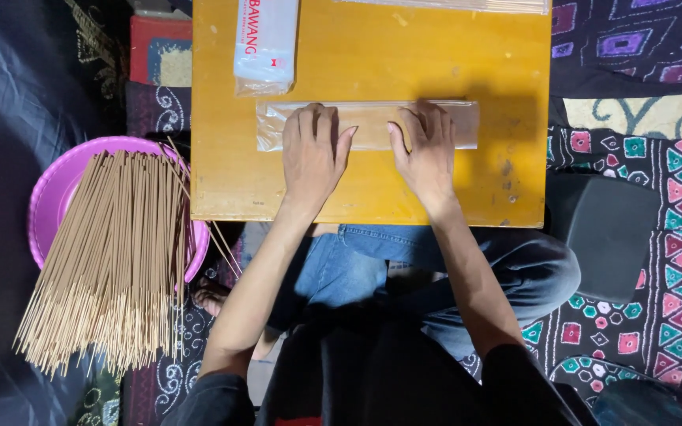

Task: Packaging bundles of incense sticks into clear plastic sleeves on a low table.

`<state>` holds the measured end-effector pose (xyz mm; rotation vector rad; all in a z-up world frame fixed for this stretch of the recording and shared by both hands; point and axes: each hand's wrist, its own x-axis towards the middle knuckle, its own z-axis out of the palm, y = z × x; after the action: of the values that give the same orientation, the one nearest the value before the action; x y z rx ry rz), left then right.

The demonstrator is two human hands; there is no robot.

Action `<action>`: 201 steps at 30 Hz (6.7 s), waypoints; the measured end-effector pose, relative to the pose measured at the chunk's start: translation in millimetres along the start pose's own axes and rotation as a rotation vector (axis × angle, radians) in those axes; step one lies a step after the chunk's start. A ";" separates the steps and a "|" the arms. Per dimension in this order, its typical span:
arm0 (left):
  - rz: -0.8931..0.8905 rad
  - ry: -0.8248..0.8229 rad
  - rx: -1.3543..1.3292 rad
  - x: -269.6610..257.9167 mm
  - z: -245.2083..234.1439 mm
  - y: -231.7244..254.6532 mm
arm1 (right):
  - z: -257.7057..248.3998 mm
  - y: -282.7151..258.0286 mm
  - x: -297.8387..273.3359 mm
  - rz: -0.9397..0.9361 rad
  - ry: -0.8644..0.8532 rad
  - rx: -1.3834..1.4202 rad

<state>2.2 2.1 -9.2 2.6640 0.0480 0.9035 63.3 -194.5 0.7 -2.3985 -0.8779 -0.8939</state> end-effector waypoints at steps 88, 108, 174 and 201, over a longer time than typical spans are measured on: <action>-0.897 -0.590 0.005 -67.5 -211.7 -84.9 | -3.8 -206.1 -20.2 0.543 -0.955 1.324; -1.242 -0.736 -0.437 -164.4 -227.3 -96.1 | 90.1 -276.3 -84.3 0.871 -1.072 1.375; -0.150 -0.297 0.148 -111.7 -243.6 -138.9 | 8.1 -202.8 18.8 0.712 -0.991 1.558; 0.322 0.175 0.042 18.2 -141.8 -47.2 | -22.7 -32.9 5.9 0.945 -0.566 1.871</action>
<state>-64.6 90.9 92.3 2.6686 -0.3332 1.2458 34.6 -182.0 26.3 -0.9297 -0.2355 0.7986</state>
